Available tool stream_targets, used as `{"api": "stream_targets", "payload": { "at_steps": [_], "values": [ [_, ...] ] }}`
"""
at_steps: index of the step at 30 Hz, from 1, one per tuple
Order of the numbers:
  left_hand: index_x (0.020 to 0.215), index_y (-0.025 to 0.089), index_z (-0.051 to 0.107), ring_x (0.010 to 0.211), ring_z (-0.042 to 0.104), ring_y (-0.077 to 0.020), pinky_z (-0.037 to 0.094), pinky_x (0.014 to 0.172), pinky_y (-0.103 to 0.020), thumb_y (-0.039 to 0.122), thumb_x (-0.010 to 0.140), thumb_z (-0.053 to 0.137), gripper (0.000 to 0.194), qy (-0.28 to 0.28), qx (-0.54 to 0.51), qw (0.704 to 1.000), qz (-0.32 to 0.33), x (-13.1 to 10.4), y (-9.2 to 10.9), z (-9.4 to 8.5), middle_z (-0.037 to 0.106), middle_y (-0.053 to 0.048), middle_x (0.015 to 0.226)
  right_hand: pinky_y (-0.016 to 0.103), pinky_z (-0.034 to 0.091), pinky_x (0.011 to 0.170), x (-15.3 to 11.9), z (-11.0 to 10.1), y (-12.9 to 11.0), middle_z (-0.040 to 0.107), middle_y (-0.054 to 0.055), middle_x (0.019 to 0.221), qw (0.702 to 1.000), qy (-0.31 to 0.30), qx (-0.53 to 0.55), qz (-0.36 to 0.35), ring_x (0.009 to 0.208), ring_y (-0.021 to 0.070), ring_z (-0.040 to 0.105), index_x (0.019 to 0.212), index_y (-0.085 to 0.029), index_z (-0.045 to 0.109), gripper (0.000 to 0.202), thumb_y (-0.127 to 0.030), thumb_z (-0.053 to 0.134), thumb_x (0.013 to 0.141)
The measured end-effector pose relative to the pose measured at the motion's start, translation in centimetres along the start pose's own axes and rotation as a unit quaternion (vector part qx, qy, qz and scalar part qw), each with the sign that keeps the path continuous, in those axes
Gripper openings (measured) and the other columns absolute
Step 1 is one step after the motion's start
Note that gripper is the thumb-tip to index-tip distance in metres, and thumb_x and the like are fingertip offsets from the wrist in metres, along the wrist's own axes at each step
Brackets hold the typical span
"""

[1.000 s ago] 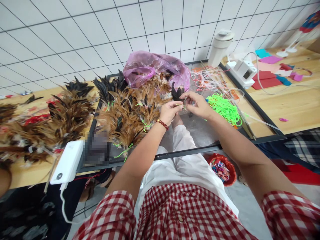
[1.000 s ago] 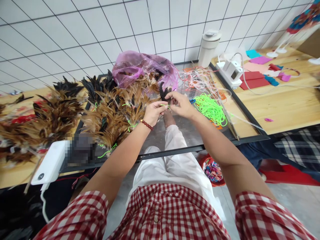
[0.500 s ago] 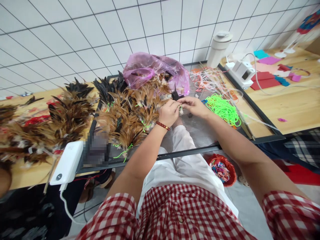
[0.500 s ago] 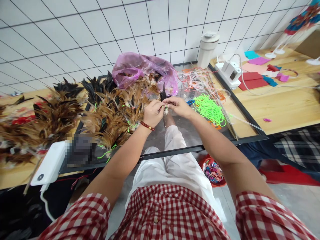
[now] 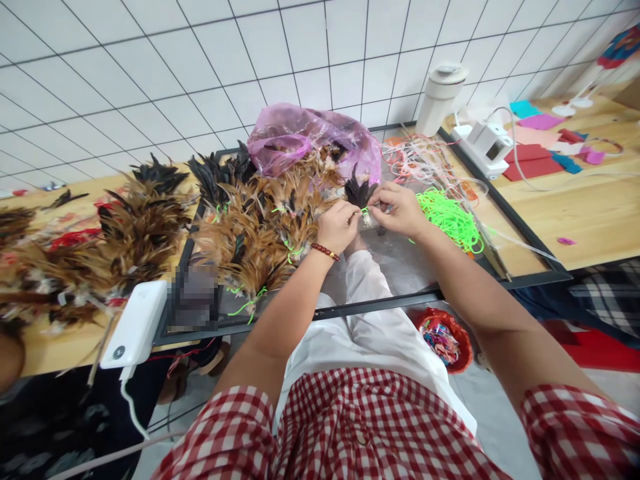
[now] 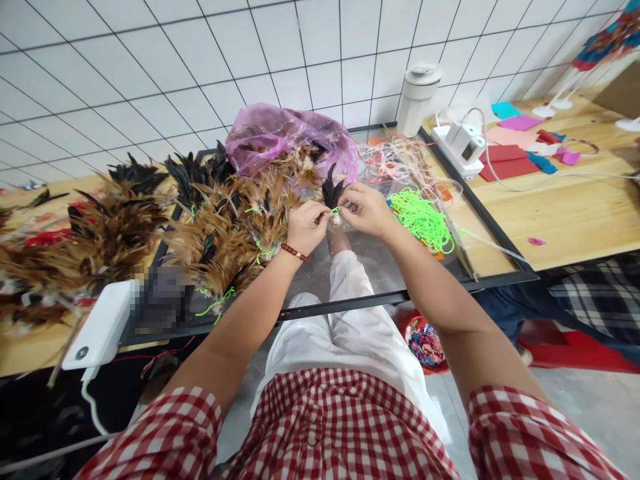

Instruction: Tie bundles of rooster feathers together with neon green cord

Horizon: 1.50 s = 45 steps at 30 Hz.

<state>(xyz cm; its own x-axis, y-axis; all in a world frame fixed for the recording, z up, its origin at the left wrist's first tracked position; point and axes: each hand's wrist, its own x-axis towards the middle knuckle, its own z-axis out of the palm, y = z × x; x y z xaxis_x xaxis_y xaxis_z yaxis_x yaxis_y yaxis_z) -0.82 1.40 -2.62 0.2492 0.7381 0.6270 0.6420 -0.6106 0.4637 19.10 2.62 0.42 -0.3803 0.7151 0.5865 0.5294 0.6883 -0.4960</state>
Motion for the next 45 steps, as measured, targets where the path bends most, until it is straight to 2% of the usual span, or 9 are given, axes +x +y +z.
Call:
{"api": "stream_targets", "payload": {
  "at_steps": [10,21,26,28,30,34,37,40,45],
  "values": [
    [0.083,0.023,0.074,0.084,0.068,-0.0178,0.05,0.078,-0.03,0.022,0.09,0.062,0.014,-0.043,-0.007,0.999,-0.013,0.0,1.4,-0.6,0.075,-0.006,0.09,0.034,0.044,0.071,0.0,0.1,0.6,0.07,0.007,0.08,0.992,0.004,-0.098,0.081,0.075,0.0219,0.06,0.078,-0.02,0.071,0.01,-0.019,0.061,0.076],
    [0.072,0.022,0.064,0.081,0.064,-0.022,0.045,0.07,-0.034,0.02,0.087,0.063,0.015,-0.153,0.037,0.985,-0.077,0.3,2.0,-0.8,0.07,-0.006,0.085,0.033,0.04,0.065,0.1,1.1,0.9,0.074,0.006,0.077,0.967,-0.033,-0.165,0.192,0.071,0.0219,0.063,0.075,-0.019,0.078,0.012,-0.019,0.067,0.072],
    [0.07,0.02,0.058,0.093,0.066,-0.0201,0.051,0.083,-0.034,0.014,0.084,0.062,0.016,-0.092,-0.097,0.989,-0.069,0.5,2.1,-0.5,0.072,-0.009,0.103,0.032,0.041,0.065,0.2,1.7,1.3,0.075,0.007,0.077,0.968,-0.039,-0.152,0.195,0.071,0.0212,0.064,0.075,-0.018,0.078,0.012,-0.019,0.066,0.073],
    [0.068,0.02,0.056,0.091,0.067,-0.0175,0.052,0.085,-0.032,0.015,0.085,0.063,0.019,-0.083,-0.199,0.972,-0.088,0.6,2.0,-0.3,0.074,-0.008,0.104,0.03,0.04,0.063,0.0,1.9,1.5,0.075,0.006,0.076,0.972,-0.049,-0.137,0.186,0.068,0.0194,0.061,0.074,-0.019,0.077,0.012,-0.022,0.066,0.074],
    [0.07,0.02,0.058,0.074,0.065,-0.0139,0.052,0.076,-0.029,0.023,0.089,0.065,0.021,-0.103,-0.29,0.941,-0.142,0.7,1.8,0.0,0.074,-0.004,0.086,0.029,0.039,0.061,-0.1,2.1,1.7,0.074,0.005,0.074,0.976,-0.054,-0.123,0.174,0.066,0.0177,0.059,0.072,-0.019,0.076,0.01,-0.023,0.067,0.072],
    [0.07,0.02,0.06,0.048,0.048,-0.0081,0.04,0.055,-0.021,0.032,0.087,0.072,0.024,-0.095,-0.362,0.887,-0.271,0.7,1.4,0.7,0.055,0.005,0.052,0.028,0.04,0.061,-0.1,2.2,2.0,0.072,0.003,0.07,0.978,-0.047,-0.095,0.177,0.064,0.0166,0.058,0.07,-0.019,0.074,0.011,-0.021,0.064,0.07],
    [0.065,0.018,0.057,0.044,0.043,-0.0058,0.034,0.048,-0.019,0.025,0.085,0.073,0.026,-0.066,-0.373,0.866,-0.326,0.9,1.4,0.9,0.052,0.006,0.049,0.03,0.042,0.063,0.0,1.9,1.8,0.072,0.004,0.072,0.978,-0.037,-0.093,0.181,0.066,0.0177,0.06,0.071,-0.019,0.074,0.012,-0.02,0.061,0.071],
    [0.066,0.018,0.057,0.043,0.047,-0.0056,0.039,0.048,-0.019,0.019,0.081,0.075,0.023,-0.036,-0.387,0.845,-0.368,1.1,1.7,0.9,0.057,0.006,0.053,0.031,0.044,0.067,0.0,1.3,1.5,0.071,0.006,0.074,0.989,-0.027,-0.07,0.127,0.068,0.0185,0.06,0.072,-0.018,0.071,0.011,-0.021,0.06,0.072],
    [0.073,0.018,0.061,0.048,0.052,-0.0051,0.043,0.051,-0.018,0.009,0.066,0.079,0.02,-0.021,-0.408,0.834,-0.37,1.4,2.0,0.9,0.058,0.008,0.056,0.031,0.046,0.066,-0.2,0.8,0.2,0.067,0.004,0.073,0.998,-0.015,0.014,0.054,0.065,0.0165,0.057,0.073,-0.021,0.068,0.009,-0.024,0.061,0.076]
  ]
}}
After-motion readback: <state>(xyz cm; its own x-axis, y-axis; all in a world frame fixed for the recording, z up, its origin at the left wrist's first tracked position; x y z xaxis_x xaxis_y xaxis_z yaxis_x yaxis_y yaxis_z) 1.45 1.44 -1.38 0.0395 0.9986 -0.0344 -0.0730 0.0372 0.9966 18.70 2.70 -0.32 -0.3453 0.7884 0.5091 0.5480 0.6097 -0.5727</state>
